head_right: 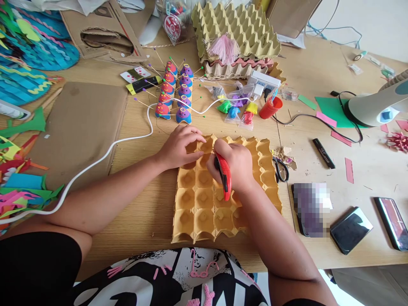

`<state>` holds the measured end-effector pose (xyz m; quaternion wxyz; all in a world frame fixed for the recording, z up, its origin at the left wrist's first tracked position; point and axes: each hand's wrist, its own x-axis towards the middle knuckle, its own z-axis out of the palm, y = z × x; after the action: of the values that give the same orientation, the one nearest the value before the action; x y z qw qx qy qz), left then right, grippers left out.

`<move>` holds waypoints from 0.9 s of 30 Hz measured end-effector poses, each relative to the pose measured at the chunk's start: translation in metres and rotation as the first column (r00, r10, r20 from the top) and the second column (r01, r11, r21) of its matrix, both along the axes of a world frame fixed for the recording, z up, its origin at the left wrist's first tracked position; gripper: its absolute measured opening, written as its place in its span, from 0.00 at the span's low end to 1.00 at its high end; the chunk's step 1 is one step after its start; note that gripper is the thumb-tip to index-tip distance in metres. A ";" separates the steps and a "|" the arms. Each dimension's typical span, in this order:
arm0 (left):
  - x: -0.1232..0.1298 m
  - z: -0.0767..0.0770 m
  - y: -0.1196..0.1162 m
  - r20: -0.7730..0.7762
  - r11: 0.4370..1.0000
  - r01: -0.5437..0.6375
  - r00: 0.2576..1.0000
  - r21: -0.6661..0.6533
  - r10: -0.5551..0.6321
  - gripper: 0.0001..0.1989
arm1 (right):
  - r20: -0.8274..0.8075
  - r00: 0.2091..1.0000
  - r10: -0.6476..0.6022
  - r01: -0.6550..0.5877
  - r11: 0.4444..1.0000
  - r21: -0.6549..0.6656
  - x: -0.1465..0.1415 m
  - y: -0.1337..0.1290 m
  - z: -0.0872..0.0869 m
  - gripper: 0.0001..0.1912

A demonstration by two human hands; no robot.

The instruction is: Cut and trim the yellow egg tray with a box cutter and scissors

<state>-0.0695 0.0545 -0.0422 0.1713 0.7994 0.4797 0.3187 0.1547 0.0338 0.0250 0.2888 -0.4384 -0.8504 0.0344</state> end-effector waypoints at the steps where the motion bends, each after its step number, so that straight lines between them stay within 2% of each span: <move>1: 0.000 0.000 0.000 0.002 1.000 0.000 1.000 0.002 0.000 0.17 | -0.016 1.000 -0.003 0.003 1.000 -0.019 0.000 -0.001 0.001 0.10; 5: 0.000 0.001 0.000 0.006 1.000 -0.002 1.000 -0.010 0.002 0.17 | -0.184 0.982 -0.038 0.021 0.995 -0.095 0.002 -0.003 0.005 0.06; 8: 0.000 0.003 0.000 0.006 1.000 0.004 1.000 -0.022 -0.004 0.17 | -0.280 0.955 -0.101 0.078 0.993 -0.091 0.002 -0.003 0.004 0.05; 10: 0.000 0.003 0.000 0.008 1.000 0.005 1.000 -0.024 -0.005 0.16 | -0.274 0.954 -0.120 0.101 0.991 -0.083 0.002 0.000 0.001 0.05; 15: 0.000 0.003 -0.001 0.009 1.000 0.002 1.000 -0.015 -0.002 0.16 | -0.229 0.970 -0.082 0.067 0.995 -0.073 0.003 0.007 -0.007 0.05; 27: 0.000 0.003 -0.001 0.010 1.000 0.000 1.000 -0.005 0.000 0.16 | -0.220 0.975 -0.035 0.032 0.999 -0.017 0.005 0.010 -0.011 0.04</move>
<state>-0.0691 0.0540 -0.0390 0.1759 0.7974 0.4795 0.3216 0.1597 0.0435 0.0141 0.3790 -0.4481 -0.8054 0.0837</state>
